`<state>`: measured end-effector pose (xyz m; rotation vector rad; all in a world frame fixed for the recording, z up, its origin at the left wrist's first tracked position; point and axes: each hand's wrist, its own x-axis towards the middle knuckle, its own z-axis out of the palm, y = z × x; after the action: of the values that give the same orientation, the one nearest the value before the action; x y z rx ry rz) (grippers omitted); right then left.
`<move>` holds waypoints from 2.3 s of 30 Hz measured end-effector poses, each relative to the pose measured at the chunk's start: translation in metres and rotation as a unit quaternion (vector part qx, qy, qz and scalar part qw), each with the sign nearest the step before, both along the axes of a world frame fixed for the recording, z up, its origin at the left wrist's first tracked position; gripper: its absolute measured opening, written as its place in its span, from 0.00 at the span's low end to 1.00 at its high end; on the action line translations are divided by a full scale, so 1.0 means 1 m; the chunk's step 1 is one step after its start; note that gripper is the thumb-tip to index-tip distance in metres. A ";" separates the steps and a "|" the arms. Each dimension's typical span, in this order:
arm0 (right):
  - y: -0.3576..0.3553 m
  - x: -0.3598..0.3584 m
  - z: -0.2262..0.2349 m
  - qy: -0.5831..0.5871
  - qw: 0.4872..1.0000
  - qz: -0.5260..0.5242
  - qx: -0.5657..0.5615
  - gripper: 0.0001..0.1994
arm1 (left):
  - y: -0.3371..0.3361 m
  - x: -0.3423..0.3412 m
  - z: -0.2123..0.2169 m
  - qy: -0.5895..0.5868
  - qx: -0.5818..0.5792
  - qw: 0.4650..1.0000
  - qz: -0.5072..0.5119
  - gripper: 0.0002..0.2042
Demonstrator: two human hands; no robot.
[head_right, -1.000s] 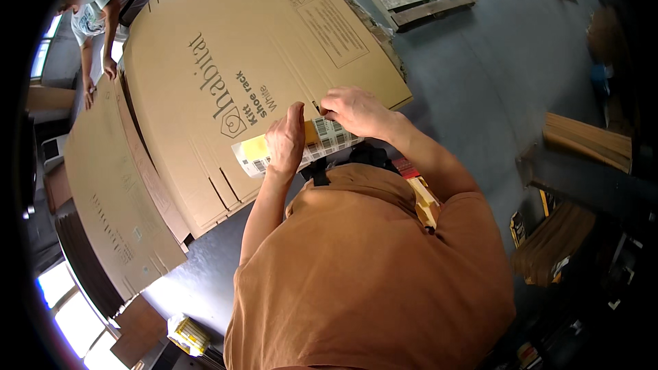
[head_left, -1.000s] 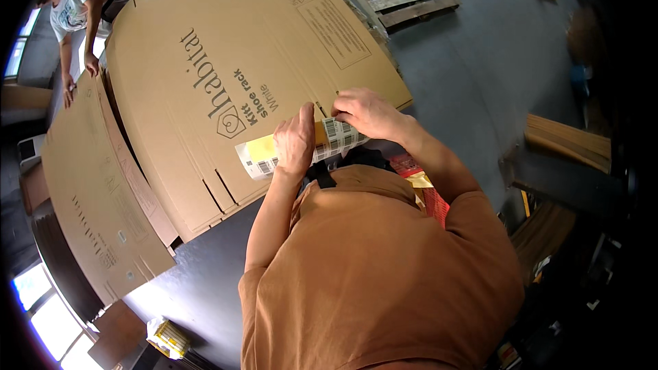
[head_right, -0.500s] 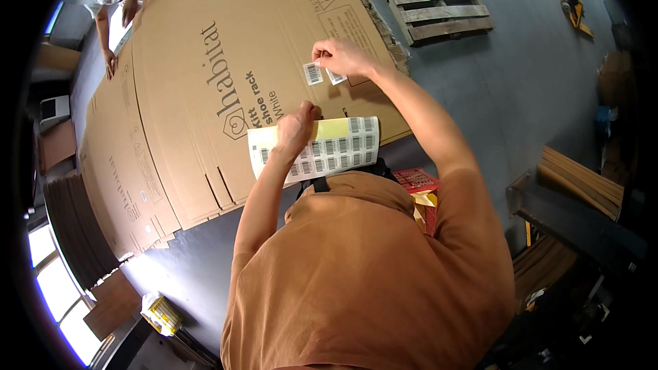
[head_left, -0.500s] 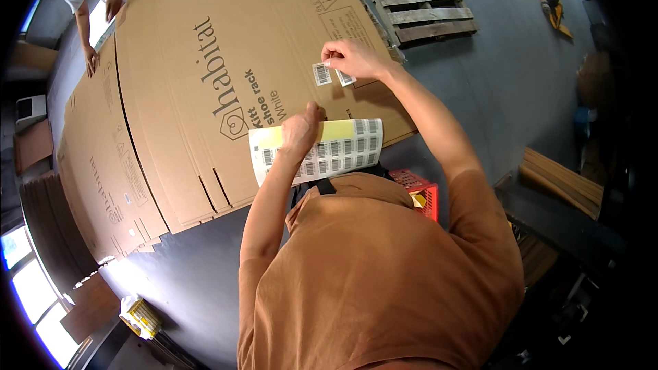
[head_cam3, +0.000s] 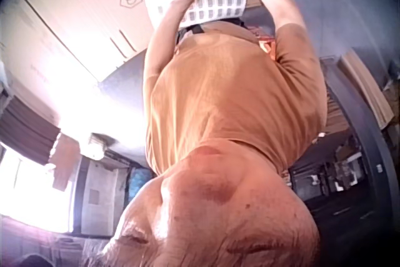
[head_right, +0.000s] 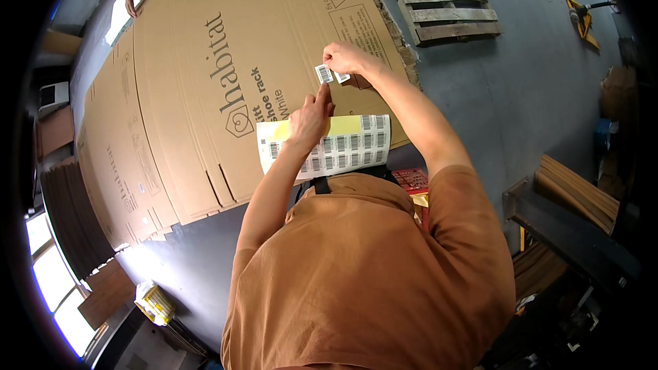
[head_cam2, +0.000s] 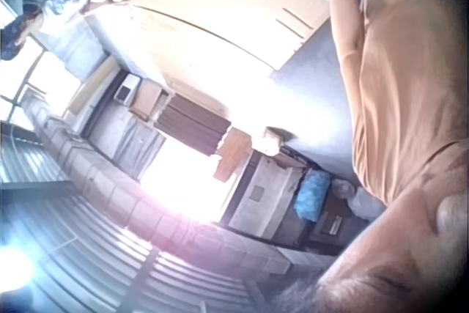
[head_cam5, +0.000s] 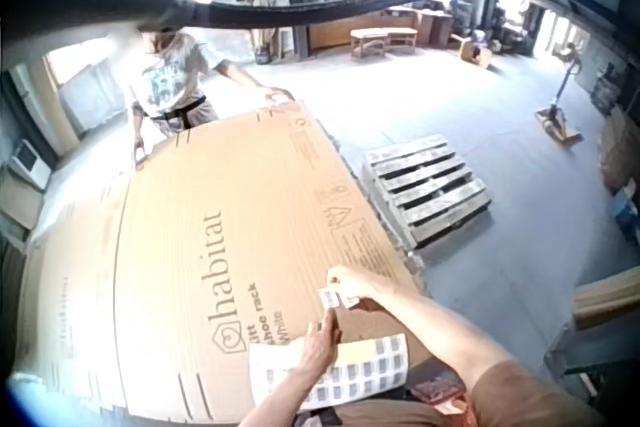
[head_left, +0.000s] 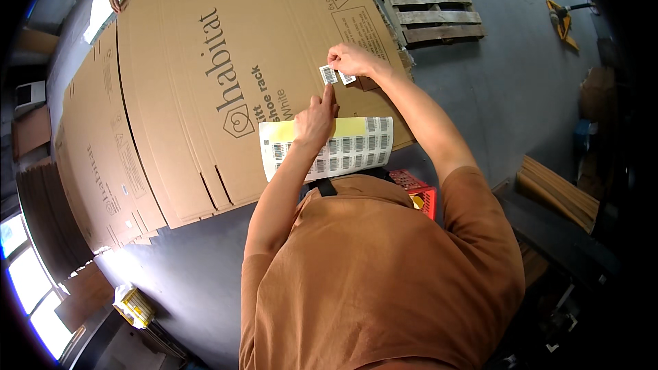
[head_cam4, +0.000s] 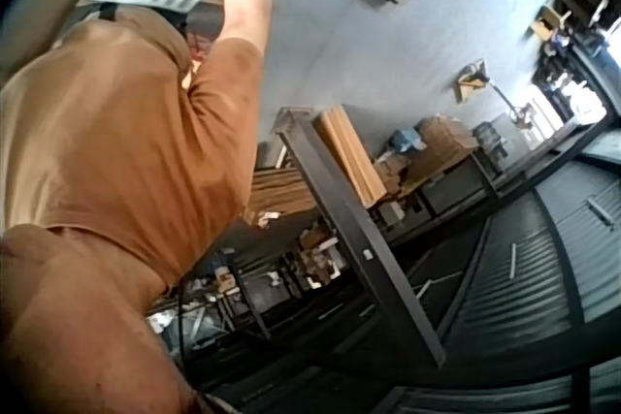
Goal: The person applies barcode stickers to a stack of large cardboard boxes. They peel individual stickers from a sheet and place them on the top box, repeating this process for multiple boxes in the stack.
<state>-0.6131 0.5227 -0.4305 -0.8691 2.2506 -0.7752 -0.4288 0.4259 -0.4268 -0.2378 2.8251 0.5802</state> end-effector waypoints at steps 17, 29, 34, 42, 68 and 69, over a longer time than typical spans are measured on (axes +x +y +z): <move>0.035 0.129 0.048 -0.271 0.858 -0.331 -0.284 0.20 | -0.026 0.142 -0.014 0.138 -0.018 0.988 -0.072 0.13; -0.002 0.236 -0.003 -0.294 0.773 -0.473 -0.305 0.15 | -0.038 0.170 -0.011 0.262 0.015 0.964 -0.051 0.15; -0.007 0.241 0.000 -0.251 0.793 -0.481 -0.276 0.15 | -0.037 0.161 -0.016 0.234 -0.031 0.968 -0.086 0.22; -0.009 0.246 -0.010 0.087 0.915 -0.355 -0.169 0.15 | -0.032 0.154 -0.025 0.176 -0.043 0.980 -0.081 0.23; 0.087 0.184 0.118 -0.081 0.984 -0.091 -0.133 0.12 | -0.040 0.106 0.074 0.364 -0.058 0.929 0.033 0.11; 0.086 0.182 0.118 -0.077 0.983 -0.092 -0.137 0.12 | -0.035 0.100 0.075 0.373 -0.067 0.925 0.012 0.11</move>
<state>-0.4316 0.6087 -0.3128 -0.7014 2.1370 -1.2183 -0.3290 0.3906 -0.3516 -0.0788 3.6106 0.5710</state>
